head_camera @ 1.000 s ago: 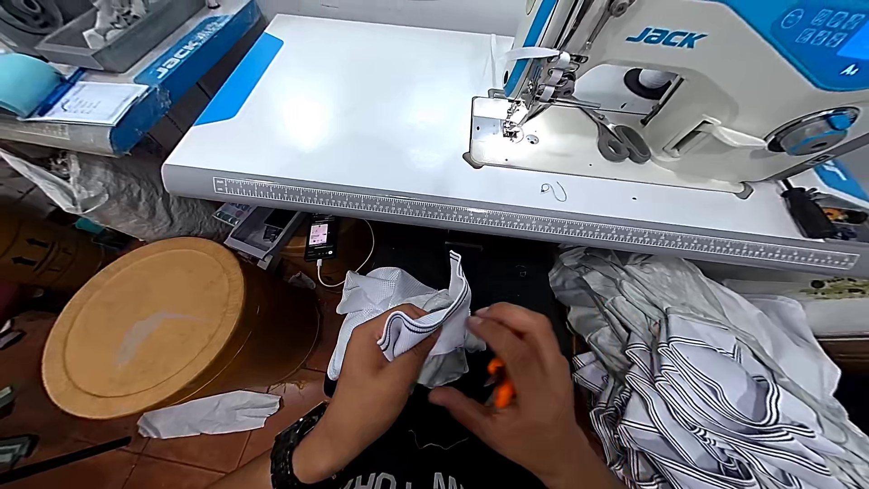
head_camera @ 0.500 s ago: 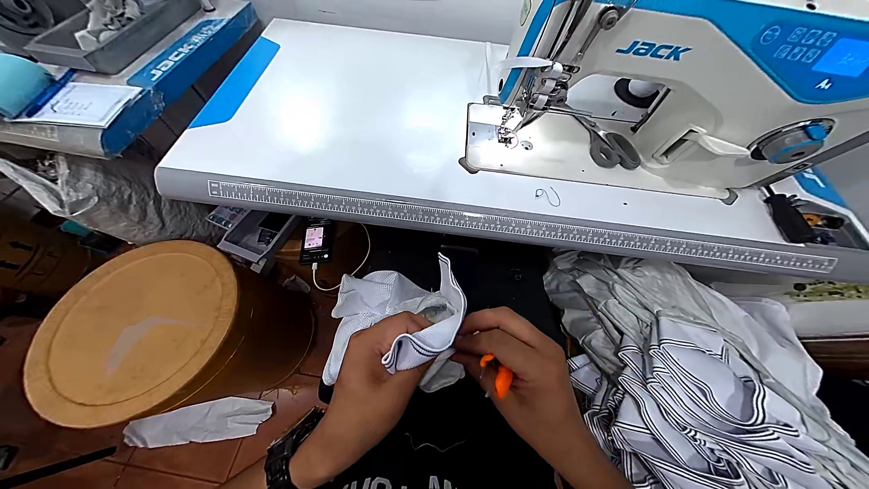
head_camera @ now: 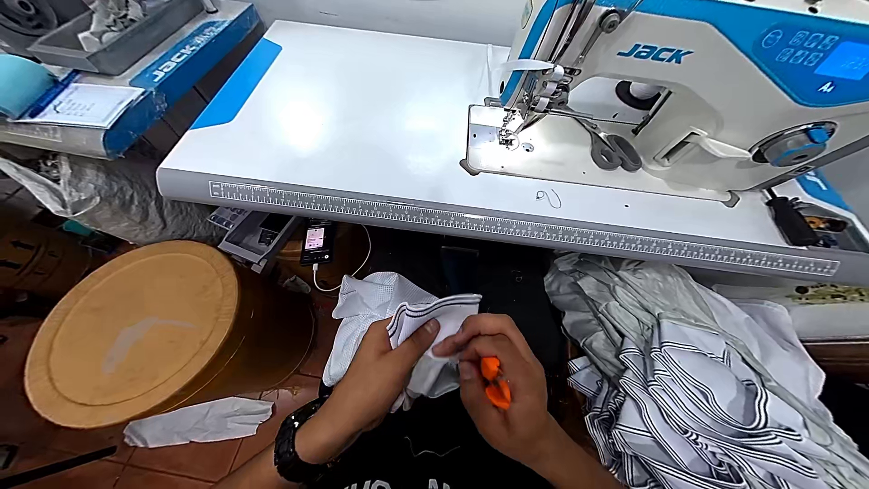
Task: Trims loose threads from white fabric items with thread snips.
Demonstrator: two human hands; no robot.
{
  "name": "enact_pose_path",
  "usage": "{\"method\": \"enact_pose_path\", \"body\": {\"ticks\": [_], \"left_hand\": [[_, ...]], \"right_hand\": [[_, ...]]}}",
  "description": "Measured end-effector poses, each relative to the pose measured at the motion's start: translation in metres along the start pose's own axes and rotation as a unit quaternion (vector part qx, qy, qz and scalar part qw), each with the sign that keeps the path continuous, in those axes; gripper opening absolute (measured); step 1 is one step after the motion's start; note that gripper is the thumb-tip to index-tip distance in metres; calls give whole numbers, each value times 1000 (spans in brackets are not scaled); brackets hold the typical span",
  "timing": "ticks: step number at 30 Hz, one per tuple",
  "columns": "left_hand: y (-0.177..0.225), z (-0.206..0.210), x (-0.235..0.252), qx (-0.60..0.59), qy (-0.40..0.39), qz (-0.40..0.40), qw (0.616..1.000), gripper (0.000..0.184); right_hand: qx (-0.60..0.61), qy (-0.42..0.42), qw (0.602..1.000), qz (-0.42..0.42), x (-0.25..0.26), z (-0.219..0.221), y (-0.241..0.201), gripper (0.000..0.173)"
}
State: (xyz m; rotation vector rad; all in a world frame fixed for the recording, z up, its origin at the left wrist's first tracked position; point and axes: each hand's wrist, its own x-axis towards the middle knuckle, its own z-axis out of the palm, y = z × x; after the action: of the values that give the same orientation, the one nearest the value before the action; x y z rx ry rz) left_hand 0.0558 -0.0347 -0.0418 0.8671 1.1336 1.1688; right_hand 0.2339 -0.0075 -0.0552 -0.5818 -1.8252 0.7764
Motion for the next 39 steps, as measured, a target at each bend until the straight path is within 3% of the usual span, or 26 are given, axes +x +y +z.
{"method": "enact_pose_path", "body": {"ticks": [6, 10, 13, 15, 17, 19, 21, 26, 31, 36, 39], "left_hand": [[-3, 2, -2, -4, -36, -6, 999, 14], [-7, -3, 0, 13, 2, 11, 1000, 16], [1, -10, -1, 11, 29, 40, 999, 13], [1, -6, 0, 9, 34, 57, 998, 12], [-2, 1, 2, 12, 36, 66, 997, 13], [0, 3, 2, 13, 35, 66, 997, 14], [2, 2, 0, 13, 40, 68, 997, 15], [3, 1, -2, 7, 46, 72, 996, 17], [1, -1, -2, 5, 45, 71, 996, 16], [-7, 0, 4, 30, 22, 50, 998, 17], [-11, -2, 4, 81, 1, 71, 994, 15]], "right_hand": [[-10, -90, 995, -41, 1, -12, -6, 6], [-219, -140, 963, -77, -11, -46, 23, 13], [-336, -118, 935, 10, -10, -108, 76, 14], [-329, -53, 942, 47, -1, -124, 78, 14], [-246, 2, 967, 68, 3, -108, 52, 24], [-174, 10, 981, 82, -1, -78, 22, 47], [-175, 6, 983, 56, -10, -46, 7, 57], [-230, 18, 972, -37, -24, -15, 19, 12], [-140, 28, 990, 4, -18, -19, 16, 7], [66, 23, 998, 3, -8, -4, 9, 6], [-37, -50, 994, -86, -6, -1, 2, 8]]}}
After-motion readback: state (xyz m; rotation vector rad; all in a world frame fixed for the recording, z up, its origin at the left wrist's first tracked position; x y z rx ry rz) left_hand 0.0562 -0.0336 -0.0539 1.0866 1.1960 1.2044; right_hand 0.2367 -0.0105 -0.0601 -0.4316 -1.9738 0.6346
